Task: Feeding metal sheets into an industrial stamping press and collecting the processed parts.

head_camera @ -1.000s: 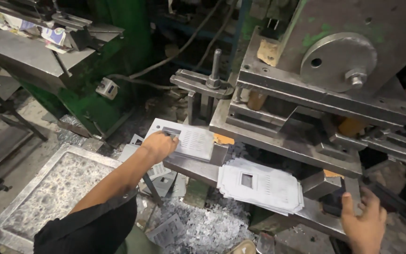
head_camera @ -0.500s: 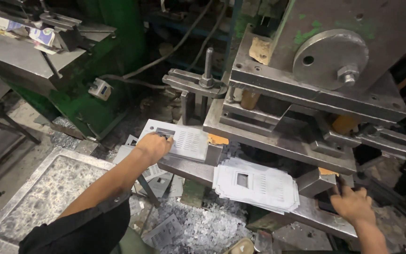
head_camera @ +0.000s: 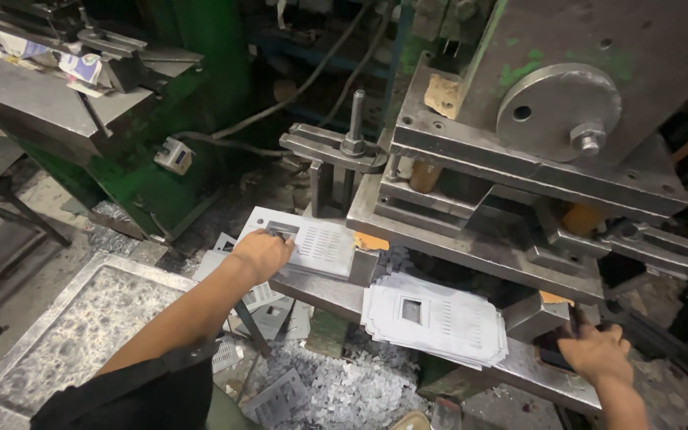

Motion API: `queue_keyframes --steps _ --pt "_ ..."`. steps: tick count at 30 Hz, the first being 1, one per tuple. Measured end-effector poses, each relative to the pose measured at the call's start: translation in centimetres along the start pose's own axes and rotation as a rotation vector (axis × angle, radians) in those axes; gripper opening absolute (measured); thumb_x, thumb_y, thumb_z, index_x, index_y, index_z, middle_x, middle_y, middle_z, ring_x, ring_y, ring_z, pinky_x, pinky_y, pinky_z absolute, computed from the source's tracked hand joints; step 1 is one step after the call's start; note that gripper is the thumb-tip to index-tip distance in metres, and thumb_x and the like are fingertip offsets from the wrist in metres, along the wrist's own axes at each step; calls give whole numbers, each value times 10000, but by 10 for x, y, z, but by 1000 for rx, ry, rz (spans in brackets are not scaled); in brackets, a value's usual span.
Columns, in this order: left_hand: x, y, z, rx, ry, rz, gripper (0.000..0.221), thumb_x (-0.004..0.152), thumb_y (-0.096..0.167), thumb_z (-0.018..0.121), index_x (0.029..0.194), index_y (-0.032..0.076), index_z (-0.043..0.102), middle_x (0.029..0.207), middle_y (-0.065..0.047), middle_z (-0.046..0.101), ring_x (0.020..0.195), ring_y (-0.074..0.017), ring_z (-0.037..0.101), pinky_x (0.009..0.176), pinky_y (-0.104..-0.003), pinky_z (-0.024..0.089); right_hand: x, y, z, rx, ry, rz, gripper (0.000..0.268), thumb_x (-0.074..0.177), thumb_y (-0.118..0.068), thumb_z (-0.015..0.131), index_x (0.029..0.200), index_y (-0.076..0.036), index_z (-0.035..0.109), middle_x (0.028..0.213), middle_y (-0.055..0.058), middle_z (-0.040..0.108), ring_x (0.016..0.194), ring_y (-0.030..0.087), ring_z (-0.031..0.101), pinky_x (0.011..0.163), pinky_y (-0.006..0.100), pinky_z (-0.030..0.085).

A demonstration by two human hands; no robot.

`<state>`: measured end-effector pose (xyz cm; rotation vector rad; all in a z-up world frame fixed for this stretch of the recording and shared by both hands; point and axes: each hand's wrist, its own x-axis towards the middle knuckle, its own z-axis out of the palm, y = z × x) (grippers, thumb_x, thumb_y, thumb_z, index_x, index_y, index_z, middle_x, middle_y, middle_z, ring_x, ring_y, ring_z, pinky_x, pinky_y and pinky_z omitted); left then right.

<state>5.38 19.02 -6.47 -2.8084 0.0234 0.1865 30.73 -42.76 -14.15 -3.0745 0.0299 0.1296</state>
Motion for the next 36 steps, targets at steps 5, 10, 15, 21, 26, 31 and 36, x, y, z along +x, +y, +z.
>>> queue_keyframes --steps 5,10,15,21,26,31,36 --pt "0 -17 -20 -50 -93 27 209 912 121 581 1072 118 716 1035 -130 749 970 -306 735 852 -426 599 -69 -18 -4 159 273 -82 652 954 -574 551 1501 -218 555 1377 296 527 1251 512 514 1021 565 471" --pt "1 -34 -55 -89 -133 56 220 899 126 647 1095 137 748 1116 -161 732 1032 -336 715 879 -427 592 -173 -76 -28 567 601 -245 327 1099 -404 620 1192 -95 673 1079 191 677 1015 333 652 890 437 532" --pt "-13 -41 -119 -244 -361 25 621 671 285 933 1247 242 704 1155 -39 739 1117 -251 693 952 -390 572 -208 -97 -19 671 781 -295 197 1052 -266 703 1158 -105 744 978 107 668 819 208 686 751 315 545" --pt "-27 -29 -81 -263 -213 36 648 724 312 911 1290 146 643 1228 -100 690 1153 -302 658 942 -419 557 -207 -99 6 727 826 -351 150 1028 -208 724 1142 -116 758 970 78 711 742 188 651 655 293 512" --pt "-17 -11 -17 -69 -127 38 499 826 184 776 1282 114 584 1225 -105 683 1148 -273 665 991 -441 520 -232 -113 -9 756 751 -371 158 1003 -197 716 1117 -95 755 995 93 707 786 180 691 691 300 543" --pt "-10 -4 -18 18 -50 18 357 880 97 632 1236 98 604 1125 -92 727 1039 -267 719 957 -424 541 -236 -101 0 781 635 -325 158 966 -171 705 1081 -78 762 1005 121 717 821 210 716 693 322 559" --pt "7 -15 7 -141 -33 -44 168 898 103 620 1019 117 736 1042 -142 744 972 -337 732 847 -453 610 -237 -87 40 870 511 -282 151 935 -169 696 1015 -77 784 983 124 746 831 204 744 696 320 588"
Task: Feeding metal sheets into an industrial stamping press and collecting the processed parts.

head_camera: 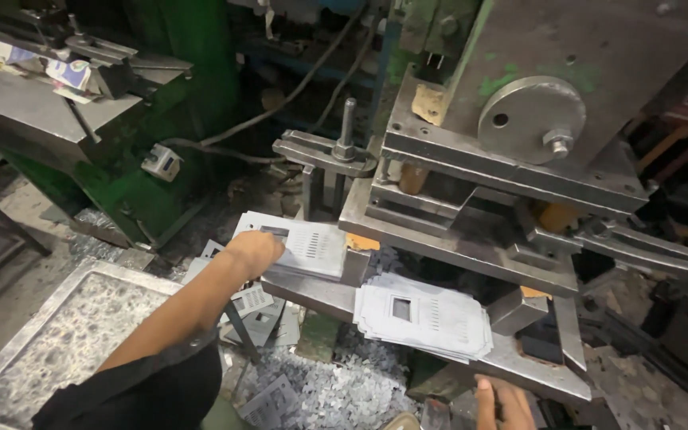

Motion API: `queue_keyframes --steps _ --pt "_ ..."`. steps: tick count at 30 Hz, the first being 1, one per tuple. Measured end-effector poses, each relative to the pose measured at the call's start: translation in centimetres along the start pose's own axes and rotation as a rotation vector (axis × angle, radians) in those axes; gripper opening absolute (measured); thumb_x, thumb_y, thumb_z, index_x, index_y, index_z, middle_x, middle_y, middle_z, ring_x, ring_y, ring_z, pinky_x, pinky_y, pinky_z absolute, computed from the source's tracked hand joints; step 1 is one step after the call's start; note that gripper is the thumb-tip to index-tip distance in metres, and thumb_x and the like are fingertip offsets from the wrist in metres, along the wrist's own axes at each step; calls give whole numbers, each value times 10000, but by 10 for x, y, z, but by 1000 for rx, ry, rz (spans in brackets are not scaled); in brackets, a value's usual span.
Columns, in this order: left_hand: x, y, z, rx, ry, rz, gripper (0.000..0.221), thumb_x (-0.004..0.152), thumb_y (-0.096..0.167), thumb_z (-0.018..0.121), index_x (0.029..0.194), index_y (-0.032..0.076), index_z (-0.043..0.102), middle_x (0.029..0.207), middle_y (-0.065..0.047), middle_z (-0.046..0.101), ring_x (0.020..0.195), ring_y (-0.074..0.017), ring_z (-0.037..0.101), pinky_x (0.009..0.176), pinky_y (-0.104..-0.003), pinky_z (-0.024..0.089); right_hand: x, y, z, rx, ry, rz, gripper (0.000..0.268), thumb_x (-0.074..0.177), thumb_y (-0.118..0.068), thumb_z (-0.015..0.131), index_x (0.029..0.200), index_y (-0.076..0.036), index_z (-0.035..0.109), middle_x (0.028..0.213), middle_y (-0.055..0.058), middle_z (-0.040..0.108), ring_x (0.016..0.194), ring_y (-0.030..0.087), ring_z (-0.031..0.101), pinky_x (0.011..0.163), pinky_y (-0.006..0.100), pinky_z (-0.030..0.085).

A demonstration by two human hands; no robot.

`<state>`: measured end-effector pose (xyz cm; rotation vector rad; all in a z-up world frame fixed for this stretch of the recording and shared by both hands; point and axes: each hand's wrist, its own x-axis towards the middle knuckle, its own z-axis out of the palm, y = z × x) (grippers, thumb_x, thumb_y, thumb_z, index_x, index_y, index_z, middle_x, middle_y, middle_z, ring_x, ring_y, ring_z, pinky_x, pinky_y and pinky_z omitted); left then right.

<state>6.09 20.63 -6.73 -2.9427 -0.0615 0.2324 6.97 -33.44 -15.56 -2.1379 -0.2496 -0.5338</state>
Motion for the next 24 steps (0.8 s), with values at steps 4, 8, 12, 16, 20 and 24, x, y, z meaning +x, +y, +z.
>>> queue_keyframes --steps 4,8,12,16,20,24 --pt "-22 -1 -36 -85 11 54 198 851 106 647 1035 107 719 995 -179 738 955 -372 714 857 -471 596 -6 3 5 -15 -5 4 146 937 -180 700 993 -80 790 963 109 759 798 194 748 716 323 582" --pt "-58 8 -86 -166 -56 -34 208 854 164 701 1057 126 723 1028 -172 730 997 -362 706 880 -470 587 -10 -26 17 19 -125 69 162 921 -198 707 979 -79 801 843 91 762 723 167 765 684 292 588" --pt "-67 9 -60 -133 65 38 367 816 117 732 1160 59 618 1131 -130 698 1043 -340 691 850 -453 596 -14 -86 24 285 -174 207 157 909 -178 692 958 -58 782 845 72 757 700 131 737 598 268 646" --pt "-67 16 -44 -34 107 25 441 771 78 729 1189 71 590 1186 -112 653 1070 -306 681 863 -410 597 -20 -102 29 160 -259 93 160 891 -189 703 945 -63 787 800 46 763 666 108 757 585 263 566" --pt "-67 20 -32 32 262 26 368 837 57 651 1198 83 587 1091 -122 657 1061 -303 664 892 -409 563 -27 -105 29 144 -366 211 171 889 -203 711 922 -65 807 797 54 732 678 115 774 621 264 573" --pt "-68 19 -27 85 191 41 399 825 56 635 1213 23 549 1142 -178 617 1079 -319 644 905 -410 545 -32 -83 31 168 -426 268 181 898 -207 697 916 -66 810 796 50 740 682 108 783 630 263 589"
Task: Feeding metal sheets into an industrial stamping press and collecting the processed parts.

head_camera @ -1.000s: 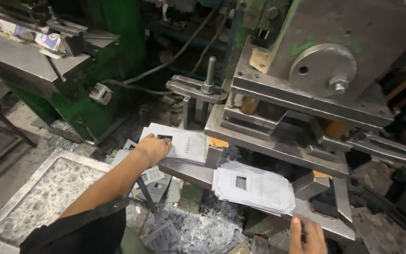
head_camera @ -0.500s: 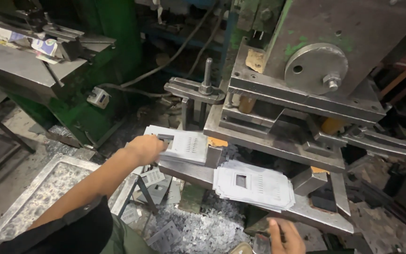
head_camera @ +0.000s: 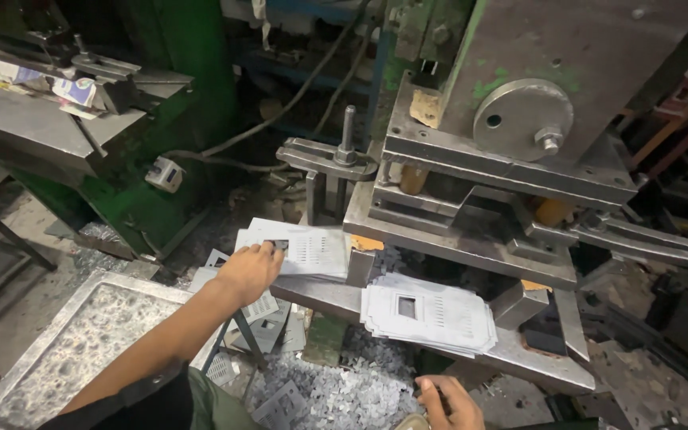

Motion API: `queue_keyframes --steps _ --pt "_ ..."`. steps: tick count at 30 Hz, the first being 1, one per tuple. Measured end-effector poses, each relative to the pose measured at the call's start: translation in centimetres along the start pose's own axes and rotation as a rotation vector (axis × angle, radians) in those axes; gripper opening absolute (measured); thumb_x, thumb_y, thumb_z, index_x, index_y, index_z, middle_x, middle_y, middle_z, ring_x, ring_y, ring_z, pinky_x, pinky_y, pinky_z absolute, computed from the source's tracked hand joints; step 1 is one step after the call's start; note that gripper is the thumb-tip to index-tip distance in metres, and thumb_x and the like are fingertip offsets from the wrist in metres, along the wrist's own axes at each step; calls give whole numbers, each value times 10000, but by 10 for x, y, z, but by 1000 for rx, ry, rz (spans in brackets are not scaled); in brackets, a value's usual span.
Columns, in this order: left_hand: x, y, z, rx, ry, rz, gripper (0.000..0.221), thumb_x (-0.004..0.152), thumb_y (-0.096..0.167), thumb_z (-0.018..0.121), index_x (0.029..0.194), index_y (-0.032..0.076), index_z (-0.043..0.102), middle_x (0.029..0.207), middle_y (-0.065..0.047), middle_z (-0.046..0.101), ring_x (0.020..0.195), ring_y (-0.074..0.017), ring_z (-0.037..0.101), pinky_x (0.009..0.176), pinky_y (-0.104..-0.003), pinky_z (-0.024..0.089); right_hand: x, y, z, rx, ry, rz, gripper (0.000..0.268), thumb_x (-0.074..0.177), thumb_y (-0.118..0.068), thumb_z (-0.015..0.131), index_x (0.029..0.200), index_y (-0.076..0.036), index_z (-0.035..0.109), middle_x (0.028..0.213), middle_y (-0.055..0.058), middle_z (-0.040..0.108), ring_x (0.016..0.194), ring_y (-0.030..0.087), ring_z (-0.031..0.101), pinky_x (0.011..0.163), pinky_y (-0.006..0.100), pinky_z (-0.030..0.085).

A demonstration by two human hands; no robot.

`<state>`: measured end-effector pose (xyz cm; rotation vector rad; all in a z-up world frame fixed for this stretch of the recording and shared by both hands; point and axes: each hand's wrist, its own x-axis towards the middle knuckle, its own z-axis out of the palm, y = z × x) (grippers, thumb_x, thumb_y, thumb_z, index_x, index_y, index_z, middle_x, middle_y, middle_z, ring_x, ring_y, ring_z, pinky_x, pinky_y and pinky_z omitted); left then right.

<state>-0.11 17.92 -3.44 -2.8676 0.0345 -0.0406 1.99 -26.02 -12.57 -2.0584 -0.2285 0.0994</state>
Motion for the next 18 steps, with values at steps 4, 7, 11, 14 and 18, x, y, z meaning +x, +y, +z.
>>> queue_keyframes --steps 4,7,11,14,18 --pt "-6 -2 -3 -82 -130 8 465 800 67 655 1244 33 524 1165 -199 579 1082 -345 632 928 -431 528 1 8 2 13 28 -24 195 901 -200 687 909 -58 820 785 54 743 648 124 767 610 270 576" --pt "-12 -5 -2 -224 -204 -51 536 800 76 686 1306 51 513 1193 -215 588 1003 -373 666 886 -440 552 2 12 10 40 12 48 198 898 -201 691 923 -48 815 777 70 741 658 127 762 599 276 562" --pt "-24 8 -34 -586 -332 11 443 777 337 852 1003 -9 693 898 -196 721 862 -337 690 774 -429 549 6 33 27 188 14 -10 218 908 -214 695 933 -30 811 782 81 780 652 146 744 609 271 554" --pt "-43 35 -88 -878 -569 15 457 755 415 860 920 1 759 784 -131 737 723 -255 693 644 -381 525 8 31 35 388 -179 195 279 931 -247 633 1044 -27 762 917 101 805 699 180 740 565 309 535" --pt "-53 76 -110 -904 -662 236 521 716 429 887 1055 76 708 920 -28 765 832 -193 747 712 -325 577 -4 -6 48 737 -570 472 400 970 -345 534 1265 -101 650 1062 150 763 744 249 739 581 348 575"
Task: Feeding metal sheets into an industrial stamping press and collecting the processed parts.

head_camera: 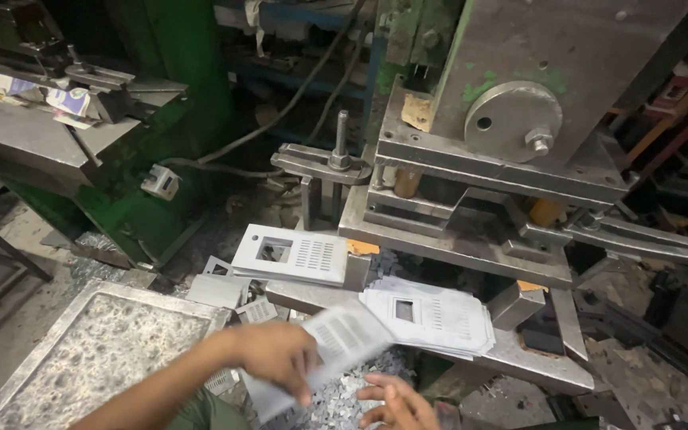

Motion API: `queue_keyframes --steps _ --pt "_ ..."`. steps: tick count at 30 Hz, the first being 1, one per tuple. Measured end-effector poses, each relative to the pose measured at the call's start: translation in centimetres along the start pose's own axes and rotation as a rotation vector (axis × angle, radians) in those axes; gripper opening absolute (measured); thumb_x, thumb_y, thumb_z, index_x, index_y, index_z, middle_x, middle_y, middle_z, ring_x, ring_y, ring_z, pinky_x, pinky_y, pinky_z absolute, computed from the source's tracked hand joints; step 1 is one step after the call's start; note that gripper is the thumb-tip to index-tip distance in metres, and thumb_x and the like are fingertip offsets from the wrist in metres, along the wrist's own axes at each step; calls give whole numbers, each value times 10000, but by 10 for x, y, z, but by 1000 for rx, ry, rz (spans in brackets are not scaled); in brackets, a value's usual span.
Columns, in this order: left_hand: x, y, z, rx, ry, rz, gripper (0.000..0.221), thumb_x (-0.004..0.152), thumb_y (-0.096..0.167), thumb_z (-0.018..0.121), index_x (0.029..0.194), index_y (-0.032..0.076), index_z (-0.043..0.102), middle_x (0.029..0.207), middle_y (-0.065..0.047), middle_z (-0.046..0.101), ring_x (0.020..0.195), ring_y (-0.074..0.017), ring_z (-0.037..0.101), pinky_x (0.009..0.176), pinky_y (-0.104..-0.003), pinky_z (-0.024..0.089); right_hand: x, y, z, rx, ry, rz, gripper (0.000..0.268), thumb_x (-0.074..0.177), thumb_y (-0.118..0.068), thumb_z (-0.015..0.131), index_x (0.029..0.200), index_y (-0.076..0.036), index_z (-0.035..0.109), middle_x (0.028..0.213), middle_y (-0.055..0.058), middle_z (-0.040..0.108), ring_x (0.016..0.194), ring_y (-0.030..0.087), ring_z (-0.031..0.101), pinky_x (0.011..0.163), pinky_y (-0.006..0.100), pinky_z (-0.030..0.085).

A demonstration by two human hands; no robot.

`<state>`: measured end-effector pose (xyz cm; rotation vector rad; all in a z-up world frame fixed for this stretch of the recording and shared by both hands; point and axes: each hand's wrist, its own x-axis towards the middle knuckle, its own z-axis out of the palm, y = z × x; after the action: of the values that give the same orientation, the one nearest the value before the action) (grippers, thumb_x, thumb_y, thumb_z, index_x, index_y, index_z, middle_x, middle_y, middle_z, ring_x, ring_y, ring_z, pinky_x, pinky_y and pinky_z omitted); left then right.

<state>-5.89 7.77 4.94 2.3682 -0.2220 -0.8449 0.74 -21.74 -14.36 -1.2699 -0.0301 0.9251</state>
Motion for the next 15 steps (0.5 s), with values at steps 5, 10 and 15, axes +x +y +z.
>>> queue_keyframes --steps 5,10,15 --pt "25 10 22 176 147 140 532 708 368 903 1068 50 676 948 -105 748 913 -289 733 794 -392 579 22 5 8 247 62 -76 297 984 -263 561 1147 -24 627 907 148 720 686 231 678 543 342 533" --pt "28 28 12 279 232 143 494 746 285 873 1125 70 641 945 -124 750 921 -338 706 807 -442 552 4 -35 29 356 211 -66 274 980 -230 579 1127 -14 662 831 125 691 667 219 647 539 346 532" --pt "25 26 -6 266 637 388 630 843 421 804 1312 58 590 1262 -182 632 1225 -354 575 1045 -481 460 -5 -60 19 208 399 -291 298 956 -179 620 1057 97 672 785 184 697 595 256 614 511 369 531"
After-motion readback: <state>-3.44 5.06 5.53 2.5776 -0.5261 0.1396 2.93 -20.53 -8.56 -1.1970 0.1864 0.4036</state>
